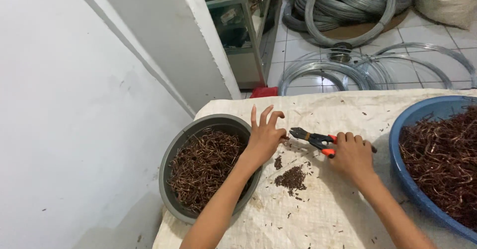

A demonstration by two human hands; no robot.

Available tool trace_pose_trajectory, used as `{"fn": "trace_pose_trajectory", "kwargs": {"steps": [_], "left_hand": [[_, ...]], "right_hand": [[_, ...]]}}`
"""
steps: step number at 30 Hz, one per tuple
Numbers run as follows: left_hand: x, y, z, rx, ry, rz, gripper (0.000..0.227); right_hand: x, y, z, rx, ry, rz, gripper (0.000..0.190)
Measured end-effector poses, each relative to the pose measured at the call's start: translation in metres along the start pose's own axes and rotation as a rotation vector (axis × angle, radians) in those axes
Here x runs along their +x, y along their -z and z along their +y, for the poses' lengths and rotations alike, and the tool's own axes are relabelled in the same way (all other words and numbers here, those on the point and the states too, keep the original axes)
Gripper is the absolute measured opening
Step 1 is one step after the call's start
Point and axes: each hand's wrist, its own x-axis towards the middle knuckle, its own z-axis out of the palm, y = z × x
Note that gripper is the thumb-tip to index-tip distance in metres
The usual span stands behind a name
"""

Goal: Trimming small brown stems with wire cutters and placing them into a bowl

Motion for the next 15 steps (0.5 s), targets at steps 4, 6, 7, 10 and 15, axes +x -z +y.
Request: {"fn": "trace_pose_trajectory", "kwargs": {"steps": [4,6,7,10,15], "left_hand": [[0.004,0.003,0.009,-0.012,-0.004,-0.028,0.016],[0.009,0.008,0.017,-0.025,-0.009,-0.056,0.014],[0.008,0.01,0.02,-0.023,-0.014,-0.057,0.014],[0.017,0.015,0.038,-0.077,-0.076,-0.015,0.013],[0.025,0.026,0.072,-0.127,-0.166,0.348,0.013]], "right_hand": [[-0.006,-0.007,-0.015,-0.012,0.0,0.042,0.076],[-0.004,-0.013,-0.022,0.014,0.027,0.05,0.091],[-0.007,-0.013,-0.025,0.018,0.023,0.051,0.091],[-0.019,0.012,-0.022,0.05,0.052,0.158,0.093],[-0.051,0.108,-0.013,0.52,0.168,0.249,0.065]]}}
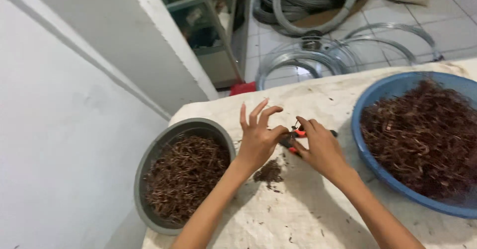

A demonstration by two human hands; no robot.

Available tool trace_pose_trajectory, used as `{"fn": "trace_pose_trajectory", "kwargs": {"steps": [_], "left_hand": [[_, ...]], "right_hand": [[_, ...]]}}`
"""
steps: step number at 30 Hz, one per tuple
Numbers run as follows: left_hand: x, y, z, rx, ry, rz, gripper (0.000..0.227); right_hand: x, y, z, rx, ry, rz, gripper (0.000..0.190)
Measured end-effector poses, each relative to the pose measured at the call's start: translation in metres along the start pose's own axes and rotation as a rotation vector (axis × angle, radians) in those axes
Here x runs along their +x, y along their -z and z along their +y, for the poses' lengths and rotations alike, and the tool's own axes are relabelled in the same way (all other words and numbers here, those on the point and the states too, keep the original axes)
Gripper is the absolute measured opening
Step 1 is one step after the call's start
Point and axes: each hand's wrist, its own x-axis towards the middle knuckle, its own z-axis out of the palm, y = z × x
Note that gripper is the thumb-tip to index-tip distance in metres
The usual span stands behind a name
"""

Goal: Trimming small brown stems with wire cutters and placing them into a bowl

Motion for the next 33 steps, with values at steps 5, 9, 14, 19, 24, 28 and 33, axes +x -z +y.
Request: {"fn": "trace_pose_trajectory", "kwargs": {"steps": [5,9,14,19,24,28,33], "left_hand": [[0.019,-0.018,0.031,-0.155,0.011,0.093,0.016],[0.036,-0.032,0.06,-0.351,0.043,0.081,0.008],[0.053,-0.051,0.113,-0.405,-0.075,0.042,0.019],[0.045,-0.041,0.113,-0.259,-0.167,-0.095,0.046],[0.006,-0.034,0.065,-0.242,-0.03,-0.293,0.037],[-0.03,-0.005,0.029,-0.127,0.01,-0.326,0.053],[-0.074,0.015,-0.005,-0.056,0.147,-0.528,0.094]], "right_hand": [[-0.014,0.06,0.017,0.071,-0.055,0.069,0.065],[-0.02,0.134,-0.005,-0.172,-0.308,-0.149,0.088],[-0.067,0.147,0.071,-0.826,-0.425,-0.221,0.093],[-0.095,0.124,0.127,-1.002,-0.38,0.055,0.097],[-0.064,0.122,0.036,-0.952,-0.373,-0.069,0.064],[-0.044,0.086,-0.004,-0.956,-0.168,0.061,0.061],[-0.02,0.034,-0.067,-0.574,0.086,0.056,0.059]]}}
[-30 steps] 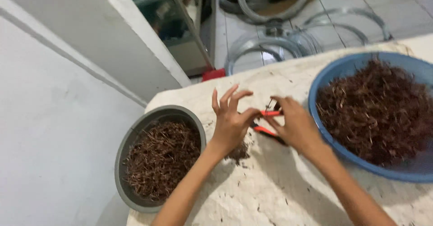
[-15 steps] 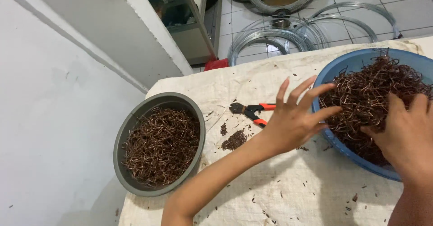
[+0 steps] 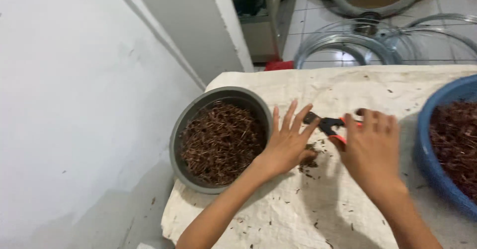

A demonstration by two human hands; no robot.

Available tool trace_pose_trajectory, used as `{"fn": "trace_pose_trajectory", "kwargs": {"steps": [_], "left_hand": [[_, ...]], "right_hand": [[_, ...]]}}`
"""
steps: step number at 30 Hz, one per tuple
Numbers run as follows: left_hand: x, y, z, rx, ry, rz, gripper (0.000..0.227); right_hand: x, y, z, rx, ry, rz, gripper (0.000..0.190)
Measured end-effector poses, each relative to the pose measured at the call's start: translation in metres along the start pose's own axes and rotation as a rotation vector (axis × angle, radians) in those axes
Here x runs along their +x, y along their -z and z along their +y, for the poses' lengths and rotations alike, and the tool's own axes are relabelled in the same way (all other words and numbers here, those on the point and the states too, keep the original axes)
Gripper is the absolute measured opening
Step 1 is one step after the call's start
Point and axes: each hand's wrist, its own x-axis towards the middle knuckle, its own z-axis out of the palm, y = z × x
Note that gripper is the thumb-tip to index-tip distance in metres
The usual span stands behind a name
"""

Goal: Trimming small brown stems with wire cutters and placing them into a bowl

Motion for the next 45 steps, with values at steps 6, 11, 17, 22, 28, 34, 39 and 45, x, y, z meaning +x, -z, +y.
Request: {"fn": "trace_pose_trajectory", "kwargs": {"steps": [6,11,17,22,28,34,39,45], "left_hand": [[-0.058,0.049,-0.042,0.089,0.256,0.089,0.063],[-0.086,0.035,-0.094,0.128,0.431,0.054,0.037],[-0.074,0.012,-0.113,0.284,0.559,-0.218,0.038],[-0.074,0.003,-0.121,0.315,0.533,-0.164,0.034],[-0.079,0.002,-0.123,0.177,0.542,-0.077,0.034],[-0.083,-0.004,-0.122,0.08,0.564,0.075,0.028],[-0.078,0.004,-0.121,0.119,0.603,0.147,0.023],[-0.08,0.013,-0.118,0.144,0.576,0.264,0.023]], "right_hand": [[0.029,-0.037,-0.082,0.129,0.263,-0.023,0.054],[0.059,-0.068,-0.147,0.243,0.476,-0.026,0.028],[0.09,-0.126,-0.192,0.297,0.616,-0.036,0.019],[0.093,-0.121,-0.195,0.261,0.583,-0.018,0.015],[0.102,-0.117,-0.2,0.237,0.544,-0.038,0.019],[0.101,-0.125,-0.203,0.164,0.566,-0.009,0.01],[0.102,-0.099,-0.2,0.348,0.493,-0.1,0.015],[0.101,-0.081,-0.194,0.508,0.452,-0.14,0.017]]}}
